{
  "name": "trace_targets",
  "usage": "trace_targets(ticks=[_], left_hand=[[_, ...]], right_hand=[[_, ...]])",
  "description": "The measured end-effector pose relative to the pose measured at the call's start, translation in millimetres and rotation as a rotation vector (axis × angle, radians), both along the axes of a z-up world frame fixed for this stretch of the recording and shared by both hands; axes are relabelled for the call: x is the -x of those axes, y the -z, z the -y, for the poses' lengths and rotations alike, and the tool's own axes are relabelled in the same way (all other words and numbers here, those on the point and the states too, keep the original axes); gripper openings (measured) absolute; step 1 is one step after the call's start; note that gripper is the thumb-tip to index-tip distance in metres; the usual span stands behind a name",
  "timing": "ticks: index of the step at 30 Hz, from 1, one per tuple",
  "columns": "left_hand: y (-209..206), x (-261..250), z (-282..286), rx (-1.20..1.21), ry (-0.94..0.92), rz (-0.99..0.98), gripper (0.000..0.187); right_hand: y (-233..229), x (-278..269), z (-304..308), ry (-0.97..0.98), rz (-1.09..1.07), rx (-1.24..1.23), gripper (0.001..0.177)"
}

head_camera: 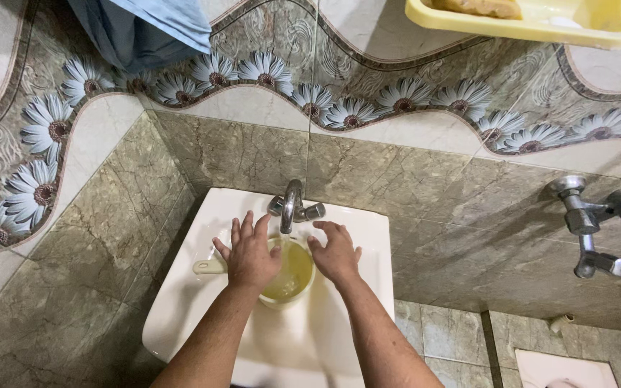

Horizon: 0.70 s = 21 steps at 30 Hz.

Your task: The person rinses a yellow plastic pitcher under a faucet and rubs the interior and exterior surfaces by hand while pouring water into a sink.

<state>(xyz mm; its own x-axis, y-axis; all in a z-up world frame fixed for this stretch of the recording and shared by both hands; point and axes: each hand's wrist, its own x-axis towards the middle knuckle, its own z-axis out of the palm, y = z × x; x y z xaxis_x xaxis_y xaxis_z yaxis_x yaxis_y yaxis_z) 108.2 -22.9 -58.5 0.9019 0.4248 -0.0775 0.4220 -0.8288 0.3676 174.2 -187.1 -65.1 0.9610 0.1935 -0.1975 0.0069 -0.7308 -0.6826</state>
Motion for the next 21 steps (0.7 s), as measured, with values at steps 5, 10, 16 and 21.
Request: trace_targets(ticks=[5, 10, 16, 21], left_hand=[[5.5, 0.9, -1.3, 0.017, -0.018, 0.006, 0.079], [13.8, -0.8, -3.7, 0.017, 0.004, 0.017, 0.076], [20.8, -3.5, -2.1, 0.045, 0.002, -0.014, 0.074], [30.1, -4.4, -3.2, 0.045, 0.022, -0.08, 0.072]], right_hand=[[10.4, -3.8, -1.7, -0.002, -0.014, 0.032, 0.044], [24.7, -3.3, -1.5, -0.009, -0.058, 0.068, 0.045], [31.6, -8.7, -3.1, -0.01, -0.036, 0.076, 0.044], [42.7, -18.3, -1.2, -0.019, 0.053, 0.029, 0.044]])
